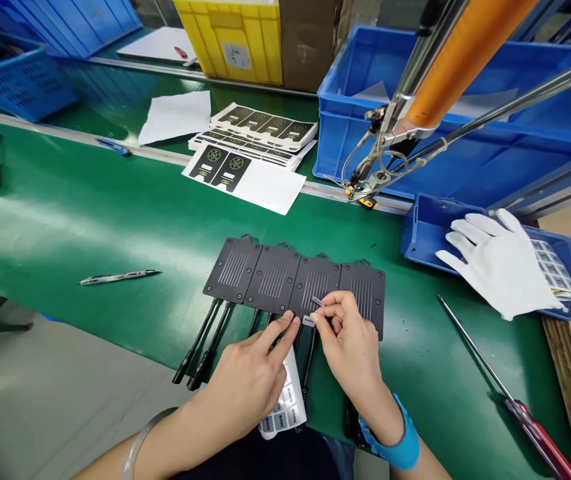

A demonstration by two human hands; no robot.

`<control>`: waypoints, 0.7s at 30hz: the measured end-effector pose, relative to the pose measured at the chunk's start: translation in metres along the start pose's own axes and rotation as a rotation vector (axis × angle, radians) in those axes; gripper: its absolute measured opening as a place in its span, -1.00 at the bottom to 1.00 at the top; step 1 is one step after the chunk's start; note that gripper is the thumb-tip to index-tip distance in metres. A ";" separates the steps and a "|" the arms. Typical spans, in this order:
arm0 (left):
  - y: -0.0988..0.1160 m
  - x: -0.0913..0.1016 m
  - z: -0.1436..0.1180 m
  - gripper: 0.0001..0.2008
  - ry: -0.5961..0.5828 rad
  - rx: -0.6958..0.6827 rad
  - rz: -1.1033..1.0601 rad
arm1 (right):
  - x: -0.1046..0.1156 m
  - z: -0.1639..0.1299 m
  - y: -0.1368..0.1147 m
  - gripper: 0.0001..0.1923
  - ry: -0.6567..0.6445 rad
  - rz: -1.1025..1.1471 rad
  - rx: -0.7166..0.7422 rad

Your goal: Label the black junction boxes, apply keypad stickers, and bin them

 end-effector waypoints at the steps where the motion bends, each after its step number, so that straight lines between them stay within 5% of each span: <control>1: 0.000 0.000 0.000 -0.43 -0.005 -0.002 0.005 | 0.000 0.000 0.000 -0.78 0.003 -0.004 0.007; 21: -0.001 -0.005 0.001 -0.41 -0.046 0.009 0.010 | 0.003 0.003 -0.006 -0.80 0.015 -0.035 0.054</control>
Point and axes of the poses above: each hand's wrist, its own z-axis towards the middle knuckle, its own x-axis out of the back of the hand, y = z × x, the point moved 5 cm from there along z, towards the middle knuckle, and after that the axes turned 14 degrees about x, right-handed, at the moved point
